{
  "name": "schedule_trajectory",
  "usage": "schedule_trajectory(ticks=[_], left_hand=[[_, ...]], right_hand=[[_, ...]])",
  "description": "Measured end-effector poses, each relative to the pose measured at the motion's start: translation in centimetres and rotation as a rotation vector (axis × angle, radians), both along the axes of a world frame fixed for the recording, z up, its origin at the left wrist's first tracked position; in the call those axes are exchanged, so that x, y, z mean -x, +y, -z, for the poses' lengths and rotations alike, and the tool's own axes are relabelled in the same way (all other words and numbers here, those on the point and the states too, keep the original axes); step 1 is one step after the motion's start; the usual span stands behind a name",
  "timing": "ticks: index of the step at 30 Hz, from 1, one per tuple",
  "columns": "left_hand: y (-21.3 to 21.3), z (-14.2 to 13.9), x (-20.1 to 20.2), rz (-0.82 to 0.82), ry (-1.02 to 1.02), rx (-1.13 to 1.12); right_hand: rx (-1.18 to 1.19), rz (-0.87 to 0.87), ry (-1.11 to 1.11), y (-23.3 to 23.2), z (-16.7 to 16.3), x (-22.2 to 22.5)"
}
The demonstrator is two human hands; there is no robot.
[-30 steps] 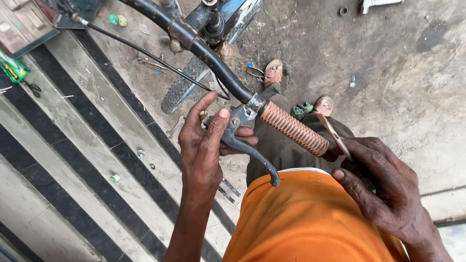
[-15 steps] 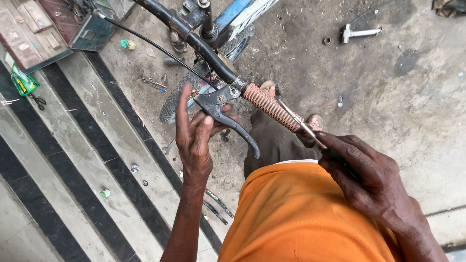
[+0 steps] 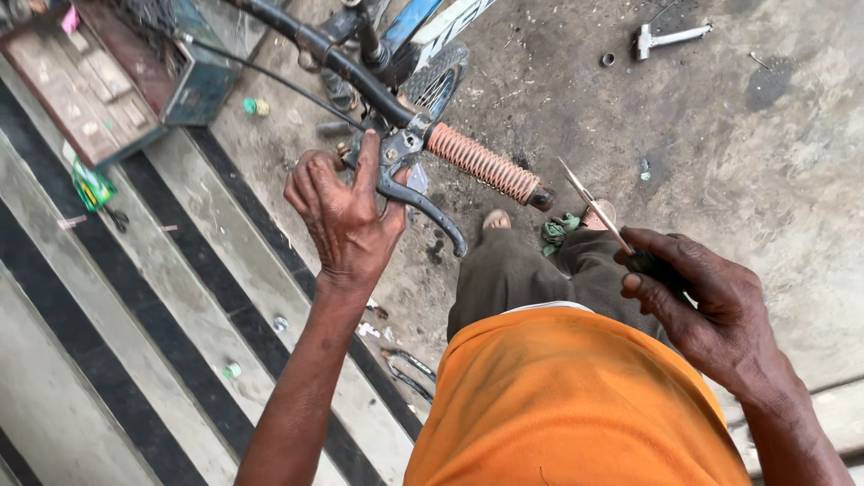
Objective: The person repairs a bicycle brake lever on the handlebar of a bicycle lying on the ground. They loosen the lever mount with a wrench, reposition the brake lever on the handlebar, tighten it with a screwdriver, and test the lever by squeezing it.
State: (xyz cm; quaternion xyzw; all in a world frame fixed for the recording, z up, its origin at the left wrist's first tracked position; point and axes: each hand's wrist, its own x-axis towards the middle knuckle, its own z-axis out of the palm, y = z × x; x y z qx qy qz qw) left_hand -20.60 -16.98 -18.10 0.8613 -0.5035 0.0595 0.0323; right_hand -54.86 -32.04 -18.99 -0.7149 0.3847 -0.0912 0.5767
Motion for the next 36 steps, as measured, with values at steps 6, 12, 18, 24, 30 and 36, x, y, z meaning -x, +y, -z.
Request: schedule_trajectory(ticks=[6,12,18,24,30,36], left_hand=[[-1.8,-0.6,-2.8,0.498,-0.003,0.051],[-3.8,-3.1,-6.1,0.679,0.168,-0.047],[-9.3,-8.5,-8.3,0.686,0.346,-0.457],[-13.5,-10.7,-6.9,0.509,0.536,-0.622],[-13.5,-10.7,-6.0,0.443,0.507,-0.566],[-12.4,-10.9,-6.8,0.566,0.446,-0.603]], right_hand=[[-0.121,0.222,-0.072,4.2,0.8,0.8],[-0.187,0.27,-0.137,10.0,2.8,-1.1],[-0.106,0.3,-0.217,15.0,5.9,-3.4],[-0.099,0.394,-0.305,19.6,8.3,-3.7],[0.008,0.383,-0.297,21.2,9.1,-3.5],[0.074,0.333,-0.253,19.7,7.1,-2.7]])
